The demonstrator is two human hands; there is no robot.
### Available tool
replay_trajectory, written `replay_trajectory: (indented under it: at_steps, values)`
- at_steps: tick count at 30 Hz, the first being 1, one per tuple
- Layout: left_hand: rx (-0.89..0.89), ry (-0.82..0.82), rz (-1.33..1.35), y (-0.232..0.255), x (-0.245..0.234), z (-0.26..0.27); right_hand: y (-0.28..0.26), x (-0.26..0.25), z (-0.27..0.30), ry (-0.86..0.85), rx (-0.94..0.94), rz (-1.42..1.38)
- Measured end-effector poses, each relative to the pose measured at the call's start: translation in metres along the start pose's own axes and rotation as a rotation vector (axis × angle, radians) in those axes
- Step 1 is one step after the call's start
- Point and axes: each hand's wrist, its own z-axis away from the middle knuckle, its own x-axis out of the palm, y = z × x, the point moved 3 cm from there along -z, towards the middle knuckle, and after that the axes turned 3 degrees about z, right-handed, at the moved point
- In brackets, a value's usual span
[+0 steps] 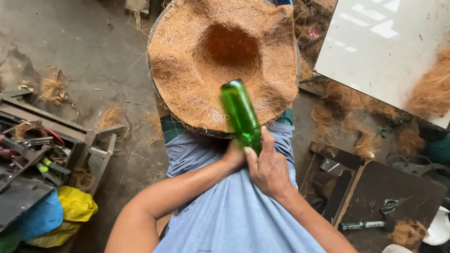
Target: Shaping and molding a hat from coconut fiber using adhesive, heat, and manual tools.
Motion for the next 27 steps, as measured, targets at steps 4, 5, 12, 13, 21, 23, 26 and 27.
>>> replay_trajectory:
  at_steps: [4, 5, 12, 13, 21, 23, 26, 27]
  values:
    - [-0.007, -0.036, 0.098, 0.002, -0.004, 0.001, 0.015, 0.002, 0.002, -0.013, -0.021, 0.04]
    - [-0.006, -0.047, 0.154, 0.002, -0.006, 0.003, 0.021, 0.0, 0.002, 0.019, -0.023, 0.064]
    - [0.001, -0.115, 0.434, 0.001, -0.024, 0.007, 0.053, -0.02, -0.004, 0.043, -0.028, 0.127]
    - [0.004, -0.111, 0.436, -0.013, -0.042, -0.002, 0.052, -0.02, -0.006, 0.04, -0.033, 0.126]
    - [0.186, -0.137, 0.495, -0.027, -0.13, -0.008, 0.035, -0.043, -0.003, -0.05, -0.024, -0.179]
    - [0.144, -0.153, 0.469, 0.01, -0.091, 0.024, 0.046, -0.071, -0.02, 0.007, -0.079, -0.212]
    - [0.111, -0.184, 0.436, 0.028, -0.07, 0.035, 0.064, -0.121, -0.056, 0.013, -0.232, -0.385]
    - [0.117, -0.196, 0.429, 0.027, -0.071, 0.034, 0.069, -0.137, -0.067, -0.042, -0.33, -0.524]
